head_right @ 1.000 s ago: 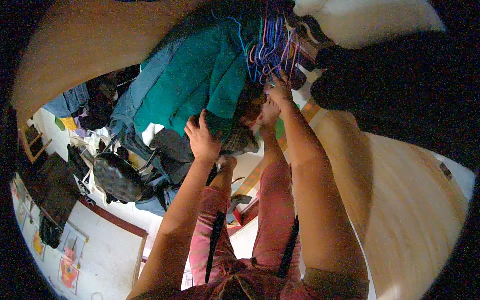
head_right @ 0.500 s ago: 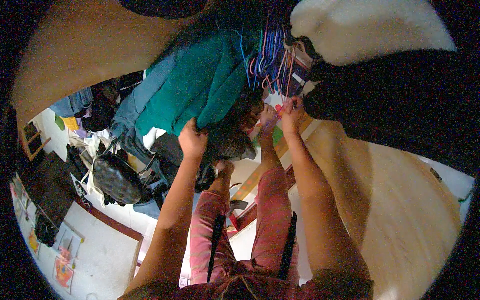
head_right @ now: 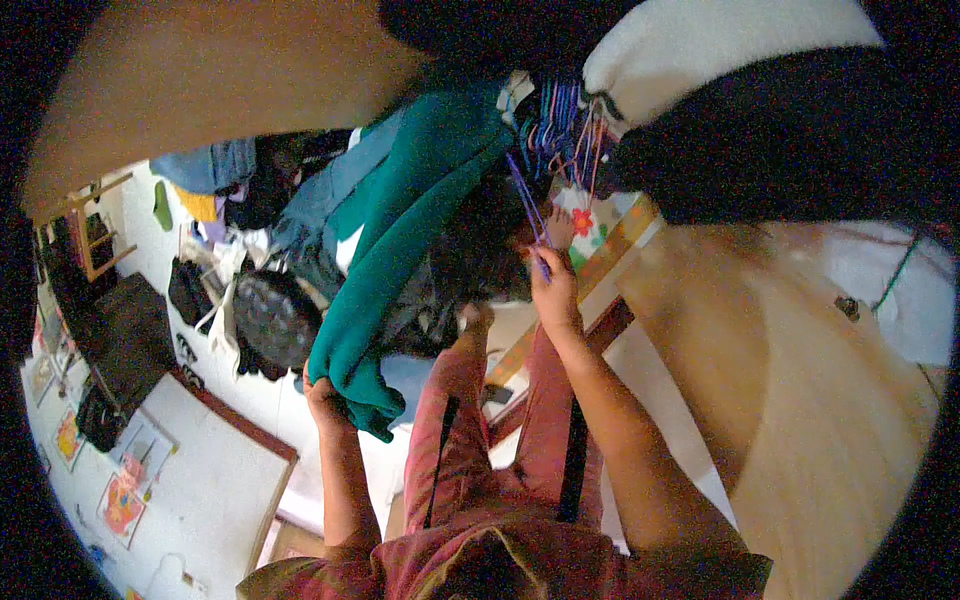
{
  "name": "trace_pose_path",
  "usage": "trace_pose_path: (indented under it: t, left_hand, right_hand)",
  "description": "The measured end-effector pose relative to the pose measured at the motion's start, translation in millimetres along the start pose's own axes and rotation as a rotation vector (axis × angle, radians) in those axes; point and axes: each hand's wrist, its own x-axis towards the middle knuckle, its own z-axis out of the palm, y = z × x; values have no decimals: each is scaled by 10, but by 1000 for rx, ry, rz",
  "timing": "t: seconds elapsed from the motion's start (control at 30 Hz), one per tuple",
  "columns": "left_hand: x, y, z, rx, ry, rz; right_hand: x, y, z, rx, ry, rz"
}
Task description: The person hangs several pieces of clothing including shirts, a sweatshirt, and a light jacket on hangers and places them in a closet.
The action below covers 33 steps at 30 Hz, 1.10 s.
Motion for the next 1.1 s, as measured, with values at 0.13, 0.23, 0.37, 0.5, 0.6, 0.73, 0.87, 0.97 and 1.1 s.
trace_pose_path:
  t: [0.13, 0.23, 0.37, 0.5, 0.6, 0.73, 0.87, 0.97, 1.1]
  left_hand:
    - [-611, 394, -406, 33, -124, 73]
    - [-1208, 774, -971, 130, 202, 235]
    - [-1931, 1152, -1683, 107, 446, 340]
    - [-2017, 1288, -1980, -121, 461, 407]
    - [-1993, 1401, -2088, -395, 370, 477]
    - [-1913, 1802, -2053, -1107, -56, 554]
    - [-1660, 2260, -1650, -1143, -514, 535]
    - [-1367, 1796, -1708, -540, -528, 539]
    - [-1863, 1473, -753, 381, -491, 415]
  right_hand:
    - [-199, -657, 203, -236, -137, -260]
    - [-373, -1176, 372, -297, -232, -296]
    - [-902, -2115, 576, -89, -156, -226]
    - [-1240, -2675, 638, 38, -107, -264]
    - [-1184, -2869, 453, -244, -463, -556]
    - [-1253, -3278, 233, -188, -465, -953]
    - [-1443, -3725, 84, -192, -424, -841]
    - [-1600, -4273, -32, -66, -380, -798]
    - [-1848, -4945, -85, 92, -315, -847]
